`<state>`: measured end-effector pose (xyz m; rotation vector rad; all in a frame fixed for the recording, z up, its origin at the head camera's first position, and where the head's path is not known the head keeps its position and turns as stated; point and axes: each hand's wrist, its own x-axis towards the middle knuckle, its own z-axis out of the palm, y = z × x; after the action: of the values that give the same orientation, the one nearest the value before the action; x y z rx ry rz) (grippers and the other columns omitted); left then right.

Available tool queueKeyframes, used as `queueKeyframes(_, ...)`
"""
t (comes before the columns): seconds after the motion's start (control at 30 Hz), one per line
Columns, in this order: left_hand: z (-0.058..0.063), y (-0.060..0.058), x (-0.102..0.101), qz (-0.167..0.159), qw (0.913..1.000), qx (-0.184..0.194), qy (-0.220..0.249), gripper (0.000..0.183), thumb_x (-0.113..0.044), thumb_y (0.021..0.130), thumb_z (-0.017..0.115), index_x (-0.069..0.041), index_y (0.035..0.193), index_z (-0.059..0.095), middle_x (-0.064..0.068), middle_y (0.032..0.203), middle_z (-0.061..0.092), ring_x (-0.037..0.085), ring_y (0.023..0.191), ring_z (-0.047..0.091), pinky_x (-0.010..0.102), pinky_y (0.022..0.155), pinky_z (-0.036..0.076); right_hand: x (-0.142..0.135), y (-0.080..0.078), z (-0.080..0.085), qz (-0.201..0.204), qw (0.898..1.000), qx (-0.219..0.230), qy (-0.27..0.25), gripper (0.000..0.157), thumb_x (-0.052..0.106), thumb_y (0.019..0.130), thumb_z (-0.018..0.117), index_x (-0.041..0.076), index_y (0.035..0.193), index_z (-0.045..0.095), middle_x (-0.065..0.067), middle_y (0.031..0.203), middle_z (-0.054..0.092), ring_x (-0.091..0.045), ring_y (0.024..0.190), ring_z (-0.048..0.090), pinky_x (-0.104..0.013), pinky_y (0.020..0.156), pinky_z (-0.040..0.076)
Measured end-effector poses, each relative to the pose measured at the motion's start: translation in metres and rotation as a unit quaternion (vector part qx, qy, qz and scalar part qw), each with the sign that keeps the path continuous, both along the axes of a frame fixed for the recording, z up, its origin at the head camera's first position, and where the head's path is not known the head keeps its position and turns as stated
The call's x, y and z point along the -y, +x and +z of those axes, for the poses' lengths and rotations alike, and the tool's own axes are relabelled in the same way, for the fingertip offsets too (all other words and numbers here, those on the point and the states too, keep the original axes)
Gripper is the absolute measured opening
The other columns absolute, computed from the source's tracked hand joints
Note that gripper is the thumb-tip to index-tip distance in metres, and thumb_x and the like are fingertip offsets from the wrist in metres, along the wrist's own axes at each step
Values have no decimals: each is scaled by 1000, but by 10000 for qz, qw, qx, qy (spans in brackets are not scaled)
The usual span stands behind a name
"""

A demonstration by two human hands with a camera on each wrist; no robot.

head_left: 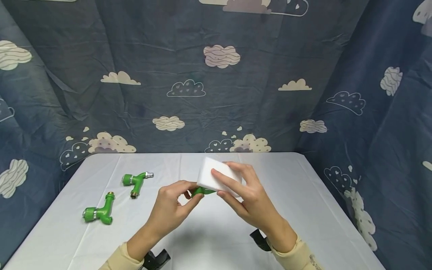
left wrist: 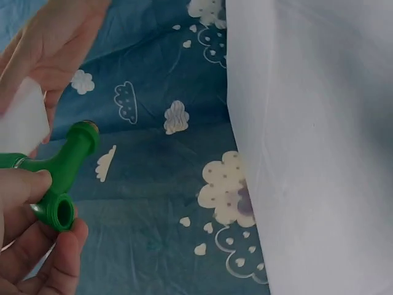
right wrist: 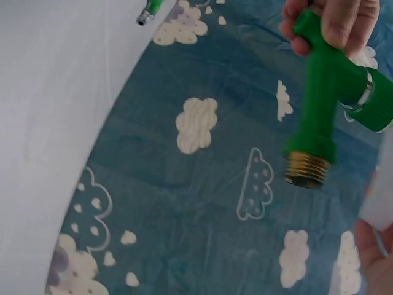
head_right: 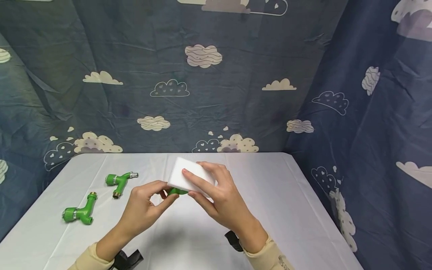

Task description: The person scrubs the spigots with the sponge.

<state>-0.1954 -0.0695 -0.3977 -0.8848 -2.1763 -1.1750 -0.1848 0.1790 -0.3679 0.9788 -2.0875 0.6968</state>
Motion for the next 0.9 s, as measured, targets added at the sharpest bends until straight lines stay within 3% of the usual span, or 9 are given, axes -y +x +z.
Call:
queueKeyframes(0.17,-1,-1,2,252,9884,-1297,-753,23,-1,87,87,-8,107,78,-1,99,79,12,88,73,24,75,63,-2,-2,5,-66,9992,98,370,41,45,113,54,25,146,68,-15,142,61,-30,125,58,-50,95,58)
queueKeyframes(0.27,0,-1,5,532,9706,-1995,-1240,30,1,83,89,-6,109,78,0,100,78,15,92,72,27,78,64,-6,-3,9,199,9948,950,320,39,32,110,64,26,148,66,-9,140,62,-24,121,59,-41,90,60)
queueKeyframes(0.33,-1,-1,7,613,9597,-2333,-1439,32,1,82,90,-5,111,78,0,100,77,16,92,71,27,80,64,-10,-5,11,456,9841,1705,181,44,23,107,68,28,150,64,-4,138,63,-19,119,60,-35,88,61)
queueKeyframes(0.4,-2,-1,8,557,9569,-2429,-1490,31,-1,83,89,-5,112,78,1,100,77,16,92,71,26,80,64,-13,-8,11,703,9682,2401,-4,48,17,106,68,29,152,62,0,136,64,-16,116,62,-30,84,61)
queueKeyframes(0.5,-4,0,9,250,9687,-2184,-1150,32,0,84,88,-6,113,78,1,102,78,16,92,72,25,82,63,-16,-14,5,1026,9469,3027,-350,48,14,109,64,26,155,60,-1,137,66,-15,106,65,-30,82,61)
queueKeyframes(0.6,-4,0,7,-32,9863,-1574,-487,31,2,84,87,-6,112,77,1,103,80,15,91,74,23,82,63,-18,-17,-4,1161,9285,3438,-792,47,13,111,59,22,157,57,-5,141,66,-16,104,64,-31,80,61)
queueKeyframes(0.7,-4,-1,4,-97,9956,-924,122,26,1,86,86,-7,109,79,1,100,81,12,87,76,20,80,63,-17,-18,-11,1221,9091,3744,-1359,45,16,114,53,20,158,55,-4,143,65,-15,110,64,-29,85,60)
queueKeyframes(0.8,-5,-1,-1,-94,9978,-290,596,20,-2,90,85,-7,108,80,2,99,83,10,85,77,20,80,64,-13,-19,-16,1650,8752,3997,-2168,44,18,116,45,14,159,53,0,144,64,-13,118,65,-26,96,58)
queueKeyframes(0.9,-7,0,-5,-272,9917,514,1144,16,-3,93,83,-5,108,80,5,100,83,10,87,78,22,82,65,-7,-20,-20,2173,8340,4087,-3004,43,20,118,38,14,158,53,3,141,65,-14,123,66,-24,106,56)
